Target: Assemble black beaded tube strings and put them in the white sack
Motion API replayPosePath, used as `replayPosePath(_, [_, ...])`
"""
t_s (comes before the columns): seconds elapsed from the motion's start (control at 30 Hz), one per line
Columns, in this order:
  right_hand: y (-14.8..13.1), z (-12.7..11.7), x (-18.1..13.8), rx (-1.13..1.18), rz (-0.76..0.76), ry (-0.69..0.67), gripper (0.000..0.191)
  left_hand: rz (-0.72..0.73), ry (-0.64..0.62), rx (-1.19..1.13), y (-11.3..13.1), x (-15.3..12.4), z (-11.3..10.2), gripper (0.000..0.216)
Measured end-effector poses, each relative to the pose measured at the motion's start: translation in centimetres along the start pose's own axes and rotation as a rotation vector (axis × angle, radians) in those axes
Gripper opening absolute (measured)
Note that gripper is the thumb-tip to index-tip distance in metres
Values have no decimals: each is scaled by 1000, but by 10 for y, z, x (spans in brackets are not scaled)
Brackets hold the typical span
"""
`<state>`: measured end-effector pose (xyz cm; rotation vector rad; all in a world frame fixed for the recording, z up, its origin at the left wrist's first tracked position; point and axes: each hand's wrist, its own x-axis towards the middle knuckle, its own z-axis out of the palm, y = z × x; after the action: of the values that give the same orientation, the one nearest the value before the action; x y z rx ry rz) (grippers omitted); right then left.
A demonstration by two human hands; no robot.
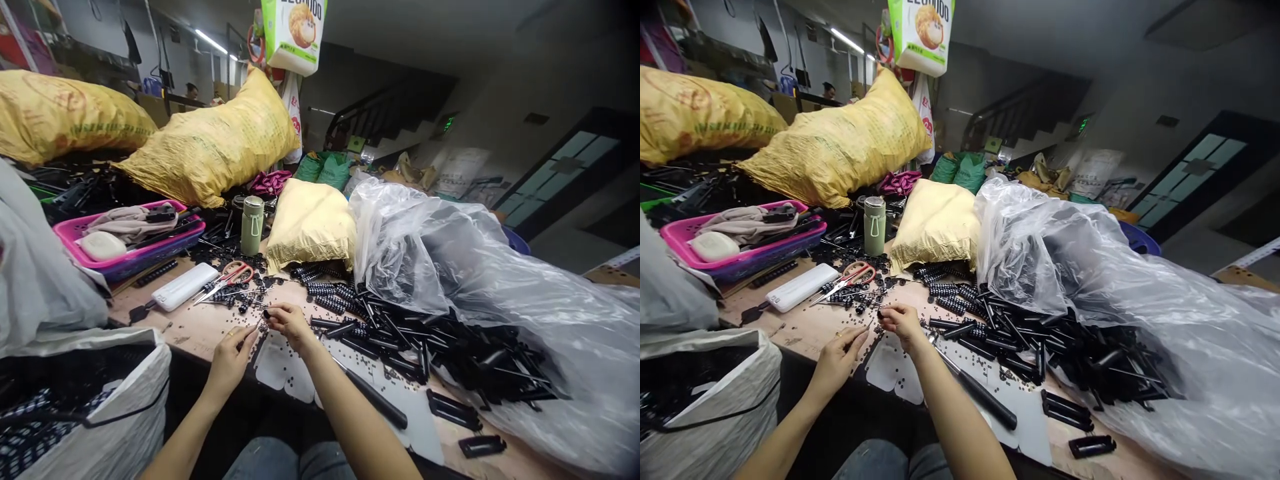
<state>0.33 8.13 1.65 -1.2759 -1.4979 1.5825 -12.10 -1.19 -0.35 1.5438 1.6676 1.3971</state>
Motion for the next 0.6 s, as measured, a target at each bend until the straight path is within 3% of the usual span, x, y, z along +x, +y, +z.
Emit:
replayPosePath(0.2, [-1,-5,-8,250,90,-61,32,12,-41,-57,8,-2,4,27])
replayPosePath(0.43, [-10,-10,-28,202,-19,-163,34,-72,-48,-11,10,-3,5,38])
replayPosePath(0.5, [-15,-16,-29,-34,-77,-168,35,-80,-49,-6,11,-2,6,42])
replayPosePath(0.6, [-22,-33,-15,-541,-131,57,29,-82,-56,-28,15,-1,6,36])
